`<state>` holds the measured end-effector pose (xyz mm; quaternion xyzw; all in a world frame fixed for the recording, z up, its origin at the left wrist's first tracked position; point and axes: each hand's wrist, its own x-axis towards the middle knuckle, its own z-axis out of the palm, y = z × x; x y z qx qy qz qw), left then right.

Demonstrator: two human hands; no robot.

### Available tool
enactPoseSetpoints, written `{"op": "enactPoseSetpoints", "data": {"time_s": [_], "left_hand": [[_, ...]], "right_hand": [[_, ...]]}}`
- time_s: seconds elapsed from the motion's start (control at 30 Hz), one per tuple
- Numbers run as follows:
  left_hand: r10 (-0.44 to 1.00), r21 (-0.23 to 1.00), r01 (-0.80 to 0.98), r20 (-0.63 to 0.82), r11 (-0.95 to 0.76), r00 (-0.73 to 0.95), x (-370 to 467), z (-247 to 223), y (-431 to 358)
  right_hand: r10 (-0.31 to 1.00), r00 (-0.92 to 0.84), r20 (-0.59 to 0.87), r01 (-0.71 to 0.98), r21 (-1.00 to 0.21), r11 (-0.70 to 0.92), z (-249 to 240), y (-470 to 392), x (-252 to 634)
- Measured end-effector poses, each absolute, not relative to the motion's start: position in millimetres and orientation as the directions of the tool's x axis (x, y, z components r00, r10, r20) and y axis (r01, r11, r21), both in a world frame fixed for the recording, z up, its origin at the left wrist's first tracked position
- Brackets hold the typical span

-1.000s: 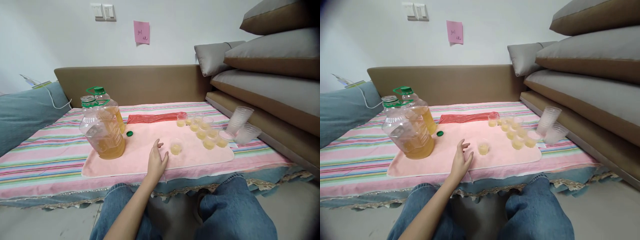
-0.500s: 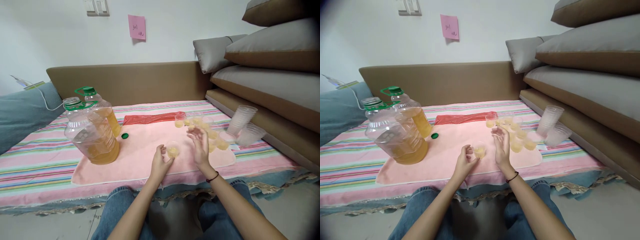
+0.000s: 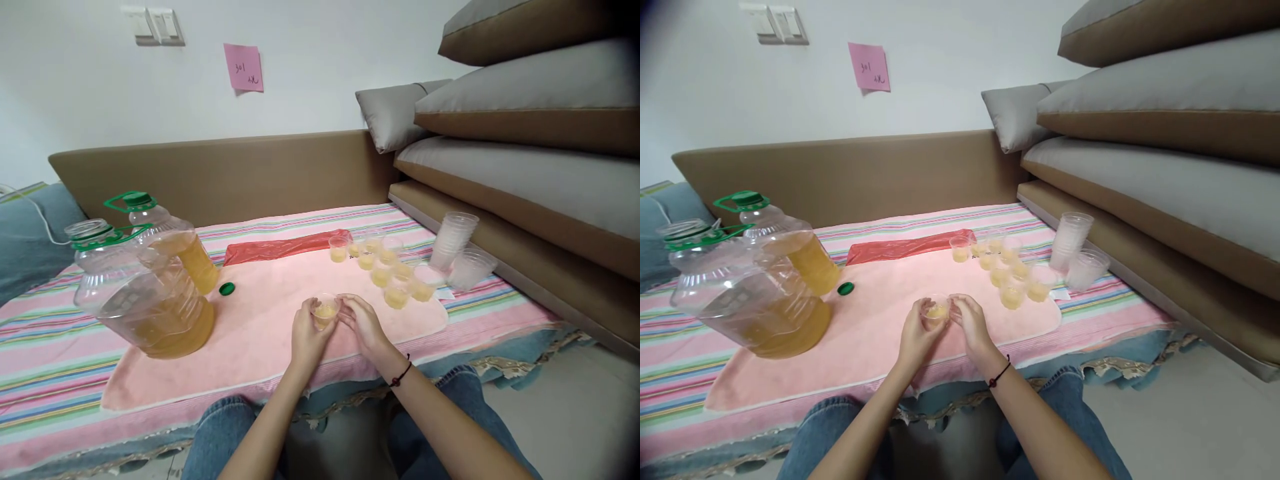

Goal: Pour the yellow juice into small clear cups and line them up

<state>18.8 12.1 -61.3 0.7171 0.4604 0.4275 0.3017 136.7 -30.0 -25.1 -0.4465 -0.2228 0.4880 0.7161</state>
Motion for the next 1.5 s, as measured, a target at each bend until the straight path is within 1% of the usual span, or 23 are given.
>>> {"op": "enactPoseSetpoints", "data": {"time_s": [0.2, 0.4, 0.53, 0.73, 0.9, 1.03, 1.3, 1.5], "left_hand": [[0.924, 0.885, 0.285, 0.316, -0.369, 0.214, 28.2, -58.3, 35.7], [0.921, 0.933, 0.148, 0.282, -0.328, 0.268, 59.7, -49.8, 71.6], [0.922, 0.947, 0.11, 0.261, -0.303, 0.285, 81.1, -47.1, 93.9], [0.93, 0.951, 0.143, 0.223, -0.273, 0.291, 108.8, -50.6, 120.6], [0.943, 0.943, 0.208, 0.203, -0.261, 0.264, 127.7, -52.4, 136.4], [0.949, 0.931, 0.249, 0.21, -0.267, 0.233, 135.5, -54.5, 141.0], [0.96, 0.92, 0.286, 0.228, -0.268, 0.164, 141.8, -62.3, 138.7], [0.965, 0.921, 0.303, 0.207, -0.247, 0.159, 148.7, -64.8, 140.0]], "right_hand": [[0.901, 0.397, -0.178, -0.58, -0.809, 0.095, -19.5, -29.8, 146.7], [0.886, 0.434, -0.162, -0.56, -0.819, 0.124, -17.6, -22.0, 158.8], [0.88, 0.446, -0.162, -0.548, -0.827, 0.125, -14.9, -12.9, 169.7], [0.881, 0.433, -0.189, -0.525, -0.848, 0.076, -8.0, -6.4, 177.3], [0.865, 0.417, -0.278, -0.528, -0.849, -0.019, -14.7, -3.9, 179.0], [0.84, 0.425, -0.338, -0.541, -0.839, -0.064, -21.4, -1.8, 183.9], [0.823, 0.439, -0.36, -0.551, -0.832, -0.07, -20.4, -3.5, 190.6], [0.829, 0.427, -0.361, -0.559, -0.826, -0.072, -17.8, 0.0, 186.5]]}}
